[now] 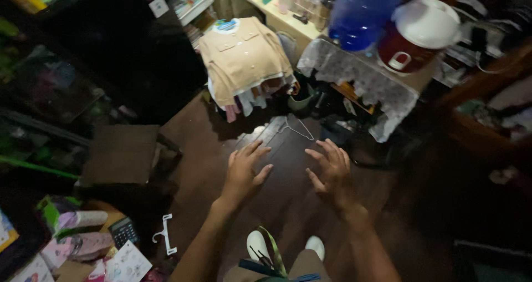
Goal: The person picks up shirts from a pile, places each one onto a plastic hanger, and hangs them on a rod inside a closet.
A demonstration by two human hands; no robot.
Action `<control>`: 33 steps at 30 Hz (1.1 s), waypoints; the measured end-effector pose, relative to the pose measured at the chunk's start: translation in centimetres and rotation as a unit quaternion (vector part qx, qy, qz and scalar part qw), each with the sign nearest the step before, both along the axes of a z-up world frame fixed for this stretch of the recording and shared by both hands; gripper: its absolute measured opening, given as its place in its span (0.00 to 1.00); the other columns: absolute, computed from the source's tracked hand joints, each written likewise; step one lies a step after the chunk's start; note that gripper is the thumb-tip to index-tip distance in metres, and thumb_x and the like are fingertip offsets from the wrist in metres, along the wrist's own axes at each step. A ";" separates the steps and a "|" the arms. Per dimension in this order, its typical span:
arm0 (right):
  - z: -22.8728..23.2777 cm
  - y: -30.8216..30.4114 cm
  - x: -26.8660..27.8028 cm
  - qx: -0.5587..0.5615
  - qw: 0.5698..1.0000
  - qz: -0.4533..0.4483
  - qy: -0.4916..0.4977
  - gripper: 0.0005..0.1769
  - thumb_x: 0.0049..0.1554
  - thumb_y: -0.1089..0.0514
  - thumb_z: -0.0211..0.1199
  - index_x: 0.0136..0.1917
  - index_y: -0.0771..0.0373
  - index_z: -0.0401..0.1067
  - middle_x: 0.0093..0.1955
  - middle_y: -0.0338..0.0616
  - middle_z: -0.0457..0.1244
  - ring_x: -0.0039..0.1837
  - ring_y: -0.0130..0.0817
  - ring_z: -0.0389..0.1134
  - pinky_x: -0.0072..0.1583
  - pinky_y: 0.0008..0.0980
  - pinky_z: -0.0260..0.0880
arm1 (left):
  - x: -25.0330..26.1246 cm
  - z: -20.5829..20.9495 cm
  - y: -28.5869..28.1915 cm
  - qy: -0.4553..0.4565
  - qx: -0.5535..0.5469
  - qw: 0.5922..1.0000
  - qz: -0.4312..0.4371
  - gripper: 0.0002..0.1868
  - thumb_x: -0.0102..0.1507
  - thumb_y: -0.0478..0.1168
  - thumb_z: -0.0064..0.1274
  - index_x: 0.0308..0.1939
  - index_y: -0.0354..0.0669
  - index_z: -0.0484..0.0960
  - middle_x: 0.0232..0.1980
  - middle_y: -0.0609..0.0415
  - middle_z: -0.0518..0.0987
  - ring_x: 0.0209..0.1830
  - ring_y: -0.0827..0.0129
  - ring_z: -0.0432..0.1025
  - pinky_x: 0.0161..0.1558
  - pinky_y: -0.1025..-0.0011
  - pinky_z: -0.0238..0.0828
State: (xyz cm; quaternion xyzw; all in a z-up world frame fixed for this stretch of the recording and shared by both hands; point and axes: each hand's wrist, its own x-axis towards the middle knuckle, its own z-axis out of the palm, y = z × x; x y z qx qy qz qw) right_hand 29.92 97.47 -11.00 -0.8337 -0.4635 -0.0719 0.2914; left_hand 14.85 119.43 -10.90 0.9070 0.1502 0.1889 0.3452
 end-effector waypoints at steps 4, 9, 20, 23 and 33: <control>0.0 4.3 1.1 0.009 0.999 0.033 -0.017 0.33 0.51 0.56 0.72 0.70 0.51 0.70 0.76 0.47 0.58 0.81 0.53 0.54 0.78 0.58 0.51 | -0.3 0.0 2.7 0.000 -0.005 0.999 0.034 0.26 0.60 0.45 0.65 0.62 0.48 0.81 0.73 0.46 0.73 0.76 0.53 0.63 0.74 0.49 0.51; -0.2 8.7 3.6 -0.008 0.996 0.083 0.021 0.38 0.46 0.59 0.72 0.70 0.51 0.70 0.76 0.47 0.58 0.81 0.53 0.54 0.77 0.56 0.51 | 0.2 0.3 5.6 0.012 -0.022 0.997 0.067 0.26 0.60 0.45 0.65 0.62 0.47 0.81 0.72 0.47 0.74 0.75 0.54 0.64 0.73 0.52 0.53; -2.2 18.2 14.3 0.023 0.977 0.197 0.071 0.36 0.45 0.60 0.73 0.68 0.53 0.72 0.74 0.49 0.59 0.79 0.54 0.56 0.74 0.52 0.55 | 7.9 0.0 10.6 0.021 -0.018 0.983 0.179 0.26 0.61 0.44 0.63 0.63 0.47 0.82 0.74 0.46 0.73 0.76 0.52 0.63 0.73 0.50 0.50; -1.3 20.2 17.3 0.035 0.973 0.211 0.082 0.32 0.48 0.59 0.73 0.67 0.53 0.72 0.74 0.49 0.60 0.79 0.53 0.57 0.74 0.52 0.56 | 11.1 0.6 11.5 0.027 -0.021 0.978 0.206 0.25 0.61 0.44 0.64 0.62 0.47 0.82 0.73 0.47 0.73 0.76 0.52 0.63 0.74 0.49 0.49; -2.1 25.7 24.5 0.023 0.970 0.228 0.083 0.32 0.50 0.60 0.72 0.68 0.53 0.72 0.73 0.49 0.61 0.78 0.53 0.59 0.74 0.52 0.58 | 18.2 0.3 15.0 0.048 -0.026 0.974 0.218 0.25 0.60 0.44 0.64 0.62 0.48 0.82 0.73 0.46 0.73 0.76 0.51 0.63 0.74 0.49 0.50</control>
